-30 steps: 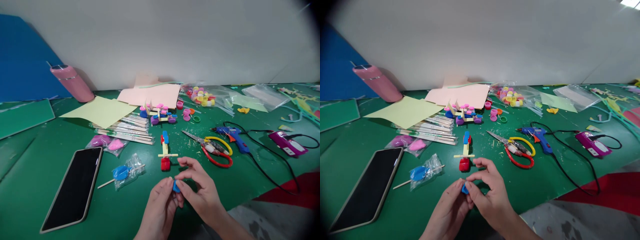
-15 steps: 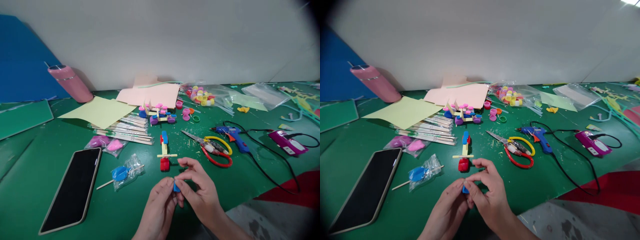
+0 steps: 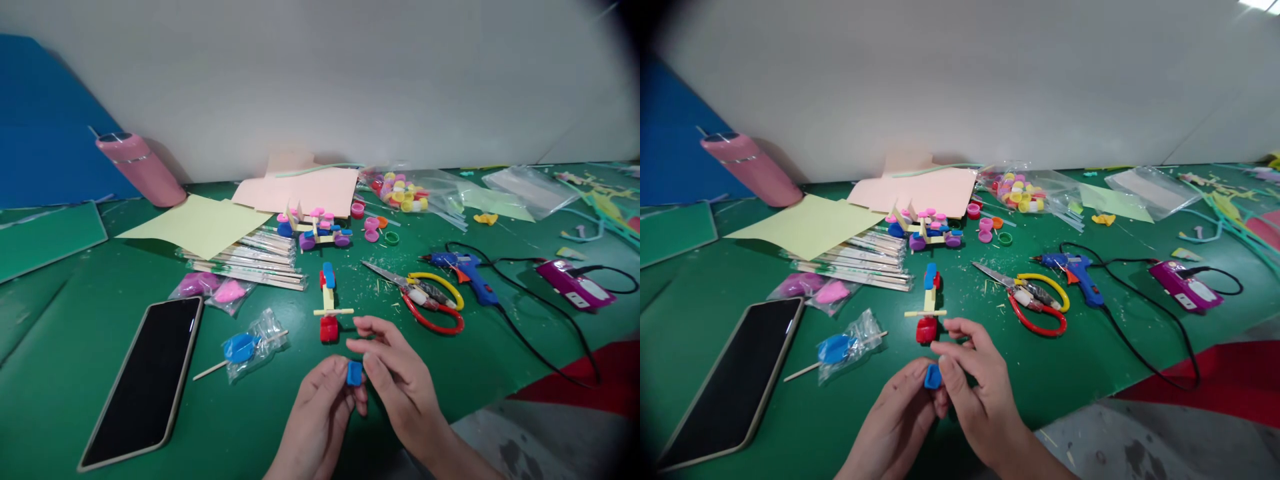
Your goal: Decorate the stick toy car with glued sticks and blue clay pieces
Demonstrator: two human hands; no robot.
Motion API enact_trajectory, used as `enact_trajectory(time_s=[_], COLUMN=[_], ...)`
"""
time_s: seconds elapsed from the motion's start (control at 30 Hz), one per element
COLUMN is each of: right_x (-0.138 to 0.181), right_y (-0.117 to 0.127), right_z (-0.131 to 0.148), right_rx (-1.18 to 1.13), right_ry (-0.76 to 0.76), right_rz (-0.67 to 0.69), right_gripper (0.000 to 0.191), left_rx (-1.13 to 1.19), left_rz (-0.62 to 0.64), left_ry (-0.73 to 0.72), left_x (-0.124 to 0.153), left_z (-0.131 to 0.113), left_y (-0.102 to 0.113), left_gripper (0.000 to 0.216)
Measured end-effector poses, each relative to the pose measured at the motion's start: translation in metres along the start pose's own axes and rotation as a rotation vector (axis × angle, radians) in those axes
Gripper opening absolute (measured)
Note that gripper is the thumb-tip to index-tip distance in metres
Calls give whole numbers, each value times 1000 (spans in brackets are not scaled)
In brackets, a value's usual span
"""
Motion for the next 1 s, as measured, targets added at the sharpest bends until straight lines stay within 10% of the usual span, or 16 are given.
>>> enact_trajectory(time_s=[0.53,1.0], right_x=[-1,-6], right_y=[0,-4], right_z=[3,-1], right_rx=[16,-189], right_ry=[-16,-89], right_rz=[-80,278], right_gripper=[12,15], left_rx=[158,191], left_rz=[-48,-26], left_ry=[22,132], left_x=[2,5], left_z=[4,8], left_y=[-3,-7], left_gripper=[18,34])
Point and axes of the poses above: each hand's wrist, its own x-axis away from the middle knuckle, its own y-axis out of the back of the hand, z = x × y, the point moved 7 cm from there along -x, towards the middle knuckle, and after that the axes turned 15 degrees about -y, right-handed, at the moved point
